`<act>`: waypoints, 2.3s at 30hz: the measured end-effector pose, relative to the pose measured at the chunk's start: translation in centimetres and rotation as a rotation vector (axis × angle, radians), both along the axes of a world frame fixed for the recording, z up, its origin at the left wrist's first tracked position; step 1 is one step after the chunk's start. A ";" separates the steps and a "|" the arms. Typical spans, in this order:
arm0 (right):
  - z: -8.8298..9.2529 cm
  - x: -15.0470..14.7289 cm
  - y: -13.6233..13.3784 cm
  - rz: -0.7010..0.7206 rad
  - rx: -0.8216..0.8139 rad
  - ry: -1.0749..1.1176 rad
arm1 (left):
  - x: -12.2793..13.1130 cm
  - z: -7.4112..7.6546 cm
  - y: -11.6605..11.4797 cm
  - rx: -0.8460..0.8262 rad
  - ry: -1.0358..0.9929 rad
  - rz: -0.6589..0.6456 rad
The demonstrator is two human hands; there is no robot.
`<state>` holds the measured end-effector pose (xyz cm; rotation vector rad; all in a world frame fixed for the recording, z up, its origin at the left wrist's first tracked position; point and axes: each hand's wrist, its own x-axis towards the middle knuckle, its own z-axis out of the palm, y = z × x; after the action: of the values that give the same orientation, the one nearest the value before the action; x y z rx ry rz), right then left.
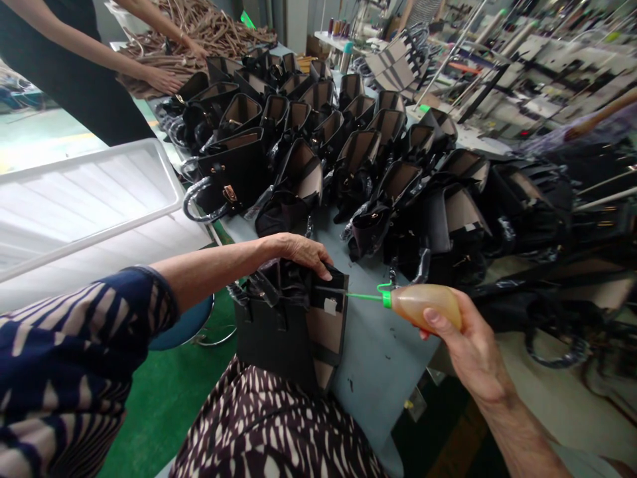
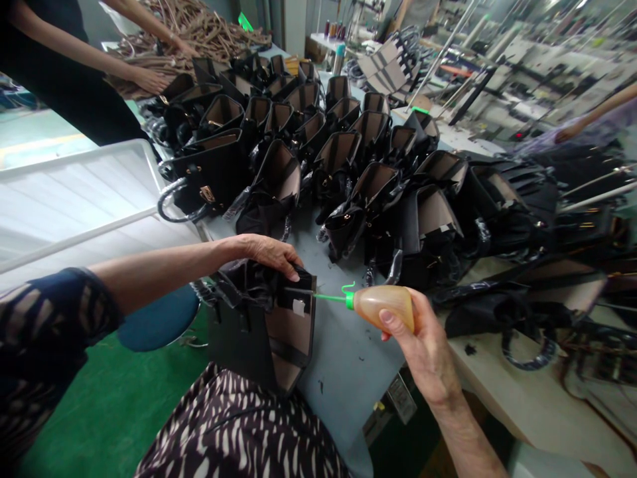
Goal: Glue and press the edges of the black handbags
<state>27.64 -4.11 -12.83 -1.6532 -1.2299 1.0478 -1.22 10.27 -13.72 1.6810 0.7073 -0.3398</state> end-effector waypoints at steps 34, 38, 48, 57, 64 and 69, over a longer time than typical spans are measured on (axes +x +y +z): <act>-1.7 -0.6 2.9 0.121 0.017 0.030 | -0.5 -1.6 0.7 0.193 -0.045 0.035; -1.9 -0.4 3.0 0.119 0.025 0.017 | -0.5 -1.5 0.7 0.207 -0.033 0.033; -1.4 -0.5 3.5 0.177 0.033 -0.053 | -0.5 -1.6 0.7 0.226 -0.023 0.026; -1.2 -0.3 3.3 0.197 0.021 -0.103 | -0.5 -1.7 0.8 0.210 -0.049 0.019; -1.1 -0.2 3.1 0.221 0.014 -0.101 | -0.5 -2.1 1.0 0.201 -0.066 0.023; -1.2 0.0 2.9 0.243 0.011 -0.120 | -0.5 -2.0 0.9 0.196 -0.060 0.025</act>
<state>27.59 -1.17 -14.04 -1.6055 -1.5426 1.0972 -1.76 11.20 -15.70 1.8581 0.7353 -0.2062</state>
